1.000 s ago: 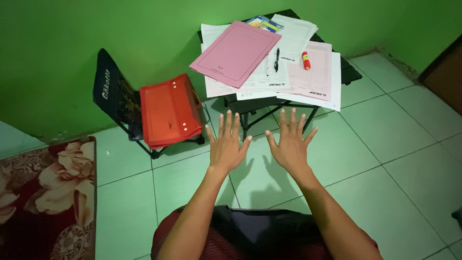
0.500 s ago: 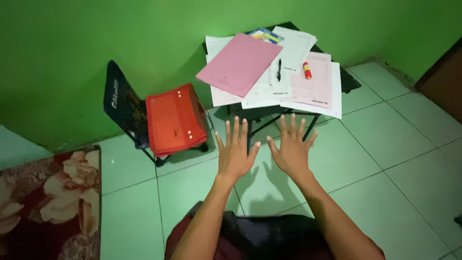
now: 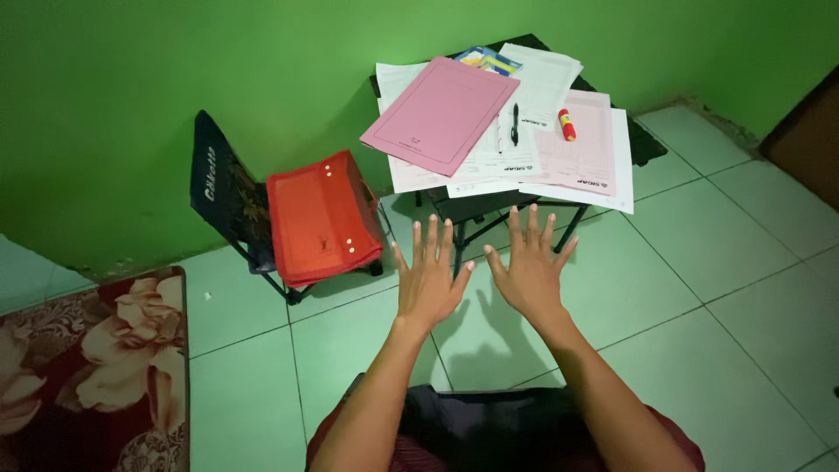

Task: The person organizes stationery items on a small table. They place a pen and a glue stick into a red pencil case, then close it. They also place a small notebook into the pencil case and arrange several sheets of paper and a pink folder on the table.

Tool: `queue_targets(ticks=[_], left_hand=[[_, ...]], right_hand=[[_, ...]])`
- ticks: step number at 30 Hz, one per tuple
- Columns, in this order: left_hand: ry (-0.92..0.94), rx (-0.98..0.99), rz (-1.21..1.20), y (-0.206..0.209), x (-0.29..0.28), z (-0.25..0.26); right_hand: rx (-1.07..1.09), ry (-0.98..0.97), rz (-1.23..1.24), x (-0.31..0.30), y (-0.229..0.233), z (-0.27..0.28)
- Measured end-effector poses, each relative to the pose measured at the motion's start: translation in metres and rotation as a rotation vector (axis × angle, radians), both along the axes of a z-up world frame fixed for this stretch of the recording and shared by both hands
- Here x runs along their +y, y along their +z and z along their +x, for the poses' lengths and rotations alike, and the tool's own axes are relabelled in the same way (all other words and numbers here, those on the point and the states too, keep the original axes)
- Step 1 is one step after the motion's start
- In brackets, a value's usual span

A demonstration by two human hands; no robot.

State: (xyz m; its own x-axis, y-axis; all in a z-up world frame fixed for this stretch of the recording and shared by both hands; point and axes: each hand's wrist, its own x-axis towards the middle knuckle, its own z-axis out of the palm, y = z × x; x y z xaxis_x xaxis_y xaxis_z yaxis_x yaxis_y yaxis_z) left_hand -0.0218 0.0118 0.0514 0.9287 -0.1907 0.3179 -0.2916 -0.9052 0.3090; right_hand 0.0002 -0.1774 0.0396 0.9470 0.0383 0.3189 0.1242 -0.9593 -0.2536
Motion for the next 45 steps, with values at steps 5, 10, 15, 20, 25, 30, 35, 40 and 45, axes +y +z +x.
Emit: queue_targets(ticks=[5, 10, 15, 20, 25, 30, 35, 40, 45], left_hand=[[0.018, -0.023, 0.013, 0.006, 0.001, 0.016], [0.025, -0.065, 0.094, 0.012, -0.007, 0.054], [0.020, -0.071, 0.088, 0.008, -0.020, 0.101], [0.031, -0.101, 0.094, -0.002, -0.031, 0.128], [0.057, -0.080, 0.099, -0.005, -0.028, 0.126], [0.082, -0.091, 0.132, 0.003, -0.030, 0.118], [0.088, -0.087, 0.152, 0.013, -0.032, 0.110], [0.069, -0.105, 0.180, 0.010, -0.035, 0.103], [0.081, -0.050, 0.218, 0.015, -0.033, 0.120]], right_hand=[[-0.036, -0.008, 0.060, -0.014, 0.000, 0.008], [-0.044, 0.023, 0.004, -0.024, 0.011, 0.046], [-0.112, 0.030, 0.028, -0.032, 0.016, 0.086], [-0.058, 0.041, 0.062, -0.037, 0.010, 0.104], [-0.009, 0.053, 0.114, -0.043, 0.008, 0.107], [-0.050, 0.046, 0.062, -0.048, 0.009, 0.103], [-0.055, 0.015, 0.026, -0.055, 0.011, 0.099], [-0.024, 0.006, 0.021, -0.058, 0.007, 0.087], [0.024, 0.019, -0.089, -0.054, 0.013, 0.115]])
